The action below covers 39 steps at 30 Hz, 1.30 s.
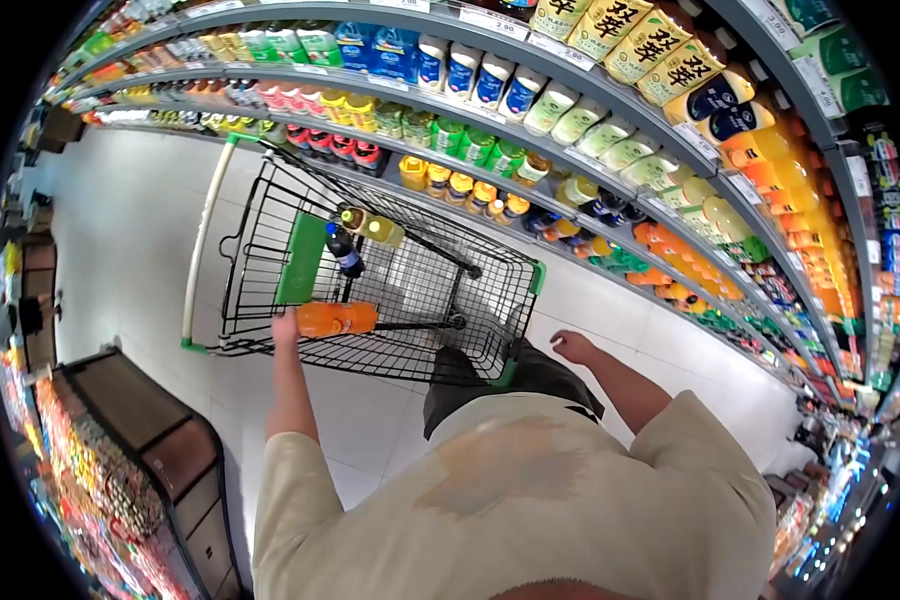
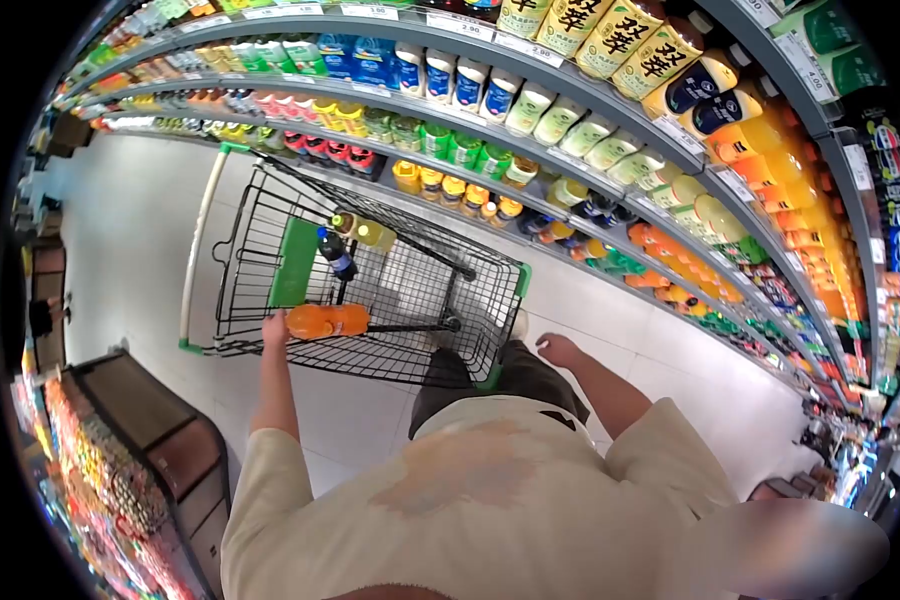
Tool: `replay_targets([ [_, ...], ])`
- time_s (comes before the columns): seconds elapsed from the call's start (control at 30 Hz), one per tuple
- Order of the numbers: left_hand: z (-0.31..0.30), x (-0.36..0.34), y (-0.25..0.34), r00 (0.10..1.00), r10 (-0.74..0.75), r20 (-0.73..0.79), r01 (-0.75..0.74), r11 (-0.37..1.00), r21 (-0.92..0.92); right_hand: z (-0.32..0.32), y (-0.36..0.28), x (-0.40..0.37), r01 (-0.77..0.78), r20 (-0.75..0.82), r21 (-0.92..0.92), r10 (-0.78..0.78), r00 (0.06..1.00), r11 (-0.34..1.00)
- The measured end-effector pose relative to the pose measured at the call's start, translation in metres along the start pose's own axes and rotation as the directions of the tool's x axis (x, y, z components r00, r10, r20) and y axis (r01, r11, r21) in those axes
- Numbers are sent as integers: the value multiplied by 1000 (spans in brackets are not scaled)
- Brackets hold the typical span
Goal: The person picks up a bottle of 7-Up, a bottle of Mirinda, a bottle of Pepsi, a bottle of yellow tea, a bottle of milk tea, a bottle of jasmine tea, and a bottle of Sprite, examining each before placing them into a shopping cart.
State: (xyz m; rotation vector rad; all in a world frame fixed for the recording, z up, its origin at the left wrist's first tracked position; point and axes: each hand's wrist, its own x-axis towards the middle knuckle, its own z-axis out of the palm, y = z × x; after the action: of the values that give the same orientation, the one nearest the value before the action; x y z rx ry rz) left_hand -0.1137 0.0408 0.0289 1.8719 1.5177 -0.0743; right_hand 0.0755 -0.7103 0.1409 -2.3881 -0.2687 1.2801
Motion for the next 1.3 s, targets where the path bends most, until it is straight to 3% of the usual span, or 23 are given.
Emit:
replay_targets([
  [0.03, -19, -19, 35, 972, -168, 164, 169, 986, 8, 7, 8, -16, -48, 46, 10, 48, 998, 999],
  [0.1, -2, 4, 19, 970, -211, 117, 207, 977, 47, 22, 29, -45, -78, -16, -22, 78, 997, 997],
  [0.23, 24, 32, -12, 935, -242, 259, 219, 969, 115, 30, 42, -99, -304, -171, 15, 302, 938, 953],
  [0.33, 16, 29, -1, 926, -299, 231, 299, 954, 40, 27, 24, -127, -399, -169, 57, 402, 900, 915],
  [0.4, 3, 17, 17, 890, -342, 302, 282, 933, 225, 24, 11, -141, -440, -131, 67, 445, 886, 896],
  [0.57, 9, 18, 11, 912, -356, 205, 295, 915, 275, 28, -14, -143, -469, -100, 206, 496, 863, 859],
  [0.7, -1, 7, 14, 908, -286, 307, 180, 926, 331, 35, -33, -135, -379, -96, 185, 400, 911, 907],
  [0.77, -5, -8, 21, 911, -125, 393, -15, 942, 334, 35, -39, -128, -343, -91, 178, 363, 927, 922],
  [0.9, -1, -49, 36, 936, 11, 353, -122, 948, 295, 33, -37, -113, -306, -97, 160, 323, 941, 938],
  [0.97, 25, -49, 18, 884, 383, 269, -467, 764, 445, 28, -37, -108, -291, -116, 161, 311, 943, 943],
  [1.1, 34, -87, 37, 906, 341, 250, -418, 809, 413, 24, -32, -105, -303, -143, 199, 334, 932, 932],
  [1.17, 41, -93, 32, 928, 269, 257, -332, 911, 244, 27, -24, -102, -291, -159, 180, 320, 934, 940],
  [1.23, 44, -92, 26, 924, 295, 244, -354, 900, 253, 36, -11, -99, -266, -181, 139, 289, 940, 954],
  [1.3, 45, -99, 28, 938, 315, 143, -334, 933, 133, 41, -6, -99, -242, -205, 98, 257, 944, 965],
])
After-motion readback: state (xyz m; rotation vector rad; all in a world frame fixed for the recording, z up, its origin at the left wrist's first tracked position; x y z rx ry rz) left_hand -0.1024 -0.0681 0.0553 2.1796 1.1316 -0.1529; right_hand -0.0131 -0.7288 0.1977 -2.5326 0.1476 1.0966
